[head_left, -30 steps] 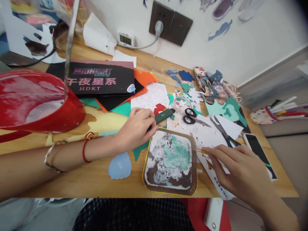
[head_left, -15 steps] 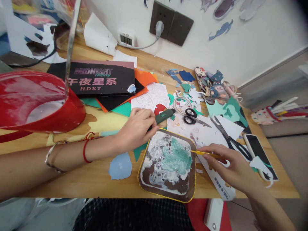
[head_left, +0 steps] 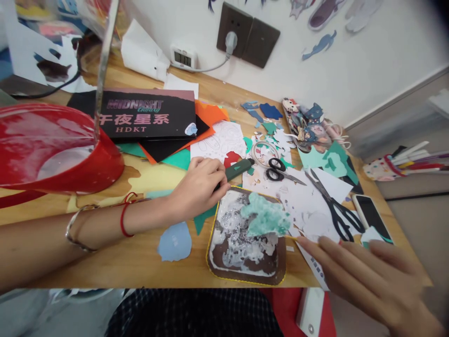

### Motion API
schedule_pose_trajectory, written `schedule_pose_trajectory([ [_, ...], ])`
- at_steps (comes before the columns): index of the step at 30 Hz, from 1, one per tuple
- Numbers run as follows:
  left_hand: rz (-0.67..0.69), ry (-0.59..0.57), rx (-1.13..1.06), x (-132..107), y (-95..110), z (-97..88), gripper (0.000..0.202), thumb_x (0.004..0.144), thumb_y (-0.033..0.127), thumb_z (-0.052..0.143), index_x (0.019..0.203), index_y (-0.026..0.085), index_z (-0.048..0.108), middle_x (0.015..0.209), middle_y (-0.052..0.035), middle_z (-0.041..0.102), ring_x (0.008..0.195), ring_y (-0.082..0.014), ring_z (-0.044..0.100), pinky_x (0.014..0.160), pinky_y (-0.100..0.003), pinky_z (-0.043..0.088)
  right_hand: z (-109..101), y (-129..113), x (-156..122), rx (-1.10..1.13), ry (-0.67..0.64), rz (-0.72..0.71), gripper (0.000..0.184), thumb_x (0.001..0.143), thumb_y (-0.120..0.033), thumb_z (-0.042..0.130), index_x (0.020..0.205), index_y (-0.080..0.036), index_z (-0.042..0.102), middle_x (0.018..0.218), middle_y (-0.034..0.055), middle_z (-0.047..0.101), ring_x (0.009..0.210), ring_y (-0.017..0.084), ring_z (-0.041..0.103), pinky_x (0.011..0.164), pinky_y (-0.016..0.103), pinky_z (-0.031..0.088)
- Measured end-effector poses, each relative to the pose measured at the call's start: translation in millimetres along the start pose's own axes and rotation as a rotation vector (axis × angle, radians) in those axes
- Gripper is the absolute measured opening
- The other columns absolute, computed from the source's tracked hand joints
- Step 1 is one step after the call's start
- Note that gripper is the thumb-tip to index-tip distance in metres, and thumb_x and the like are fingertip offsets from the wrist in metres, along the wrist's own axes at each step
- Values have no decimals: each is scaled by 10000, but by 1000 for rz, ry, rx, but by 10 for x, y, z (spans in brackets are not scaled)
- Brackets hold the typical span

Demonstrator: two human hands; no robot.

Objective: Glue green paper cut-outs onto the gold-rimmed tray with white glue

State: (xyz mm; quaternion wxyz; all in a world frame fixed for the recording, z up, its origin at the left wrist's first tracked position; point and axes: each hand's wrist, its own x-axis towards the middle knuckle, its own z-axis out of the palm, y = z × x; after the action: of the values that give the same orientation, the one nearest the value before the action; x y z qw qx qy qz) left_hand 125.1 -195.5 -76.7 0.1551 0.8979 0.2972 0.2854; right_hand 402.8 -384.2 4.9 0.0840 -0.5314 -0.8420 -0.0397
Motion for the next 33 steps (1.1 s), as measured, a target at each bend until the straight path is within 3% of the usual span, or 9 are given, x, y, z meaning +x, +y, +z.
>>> schedule_pose_trajectory([
  [5,2,7,6,0,-5,11,202,900,255,455,737,160,529,876,-34,531,873,-167,474,849,-364,296,118,-42,153,-246,-8,-369,316,873,-32,478,1126,-170,607,871,27,690,759,151,552,727,340,386],
  [8,3,9,5,2,-10,15,191,895,252,466,738,160,524,879,-34,534,878,-167,478,848,-363,296,148,-61,210,-268,-28,-456,299,871,17,436,1098,-89,599,874,63,695,759,167,537,717,367,357],
  [11,1,6,5,0,-12,10,190,894,255,471,739,161,527,875,-30,532,878,-167,477,848,-363,295,121,-76,245,-223,-46,-443,325,887,18,385,1127,-85,578,870,70,690,764,167,537,707,370,344],
  [15,3,4,5,-7,-7,3,209,902,259,452,735,160,530,870,-32,531,871,-167,475,850,-364,295,85,-60,309,-263,14,-312,295,836,12,486,1091,-95,589,804,70,675,689,155,528,678,358,343],
  [20,-11,-3,-1,-1,7,-5,215,903,255,444,733,158,533,871,-38,533,877,-170,476,847,-364,295,149,-9,343,-298,-130,-212,305,834,-14,453,1087,-113,590,743,32,628,639,154,523,655,358,329],
  [23,-23,-13,-8,7,13,-8,210,898,250,450,730,156,535,870,-38,535,882,-171,480,849,-366,295,158,-5,355,-284,-132,-166,293,843,-41,466,1084,-151,594,725,8,608,625,149,509,661,354,326],
  [28,-25,-21,-23,9,17,-10,214,906,258,437,738,161,528,871,-32,533,893,-166,487,855,-364,291,91,19,431,-180,-71,-42,230,885,-126,477,1075,-190,592,766,17,615,634,150,494,643,328,318],
  [33,-37,-39,-36,11,14,-10,197,903,249,432,744,163,509,885,-34,532,900,-168,486,862,-370,291,105,83,542,-106,-124,31,234,900,-157,444,1079,-191,590,815,33,619,664,163,497,657,321,324],
])
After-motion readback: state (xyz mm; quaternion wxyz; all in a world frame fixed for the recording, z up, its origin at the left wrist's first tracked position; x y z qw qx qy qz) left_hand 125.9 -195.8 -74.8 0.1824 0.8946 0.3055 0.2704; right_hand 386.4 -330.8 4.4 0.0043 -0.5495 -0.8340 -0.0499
